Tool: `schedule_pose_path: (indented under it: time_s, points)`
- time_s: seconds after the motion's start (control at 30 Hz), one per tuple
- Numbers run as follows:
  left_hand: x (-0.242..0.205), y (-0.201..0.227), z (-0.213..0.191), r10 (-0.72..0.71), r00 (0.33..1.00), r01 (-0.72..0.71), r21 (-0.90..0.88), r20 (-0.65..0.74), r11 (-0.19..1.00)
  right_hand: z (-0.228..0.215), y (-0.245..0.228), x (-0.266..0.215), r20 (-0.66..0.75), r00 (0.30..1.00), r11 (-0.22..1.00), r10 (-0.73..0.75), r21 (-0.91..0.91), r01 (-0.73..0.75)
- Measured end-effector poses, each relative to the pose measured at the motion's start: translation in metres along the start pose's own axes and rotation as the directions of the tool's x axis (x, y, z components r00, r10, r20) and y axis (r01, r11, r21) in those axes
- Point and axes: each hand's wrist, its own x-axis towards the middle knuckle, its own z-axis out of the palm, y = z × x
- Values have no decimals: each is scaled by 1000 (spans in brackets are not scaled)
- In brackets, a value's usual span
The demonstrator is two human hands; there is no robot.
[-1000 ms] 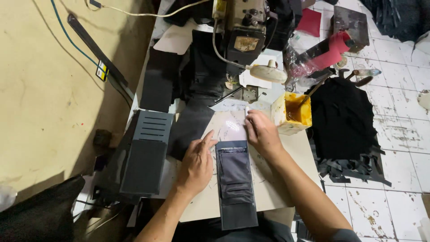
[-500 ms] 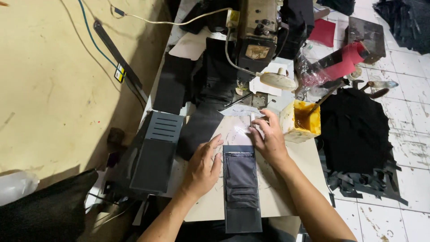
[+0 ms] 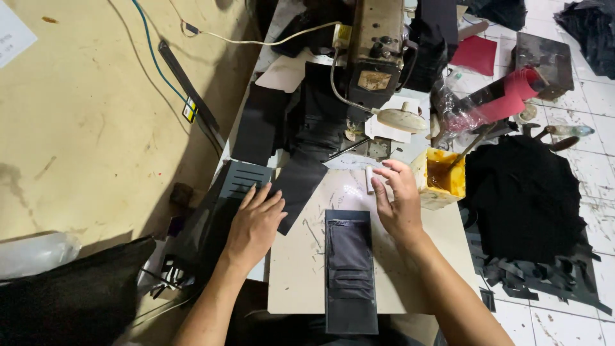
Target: The person places a slotted black board on the work table, brushes yellow glue from a container onto it, and folds a black fabric piece over the glued edge, pressing it down. They repeat this gluing and folding cycle on successive components and set finished pieces aside.
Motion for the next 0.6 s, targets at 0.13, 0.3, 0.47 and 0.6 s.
schedule_pose_path:
  time_s: [0.13, 0.3, 0.47, 0.6]
  points:
    - [8, -2, 3, 21, 987, -27, -35, -160, 999, 20, -19, 4, 32, 996, 996, -87, 41, 85]
    - [31, 7, -16, 49, 978, -25, 119, -203, 993, 59, -64, 30, 410, 858, 949, -309, 79, 304]
    - [28, 35, -21, -206, 911, 139, -206, -357, 969, 108, -37, 31, 462, 873, 988, -156, 65, 142]
    - [17, 54, -8, -541, 841, 380, -740, 26, 555, 105, -34, 33, 451, 873, 969, 184, 68, -239]
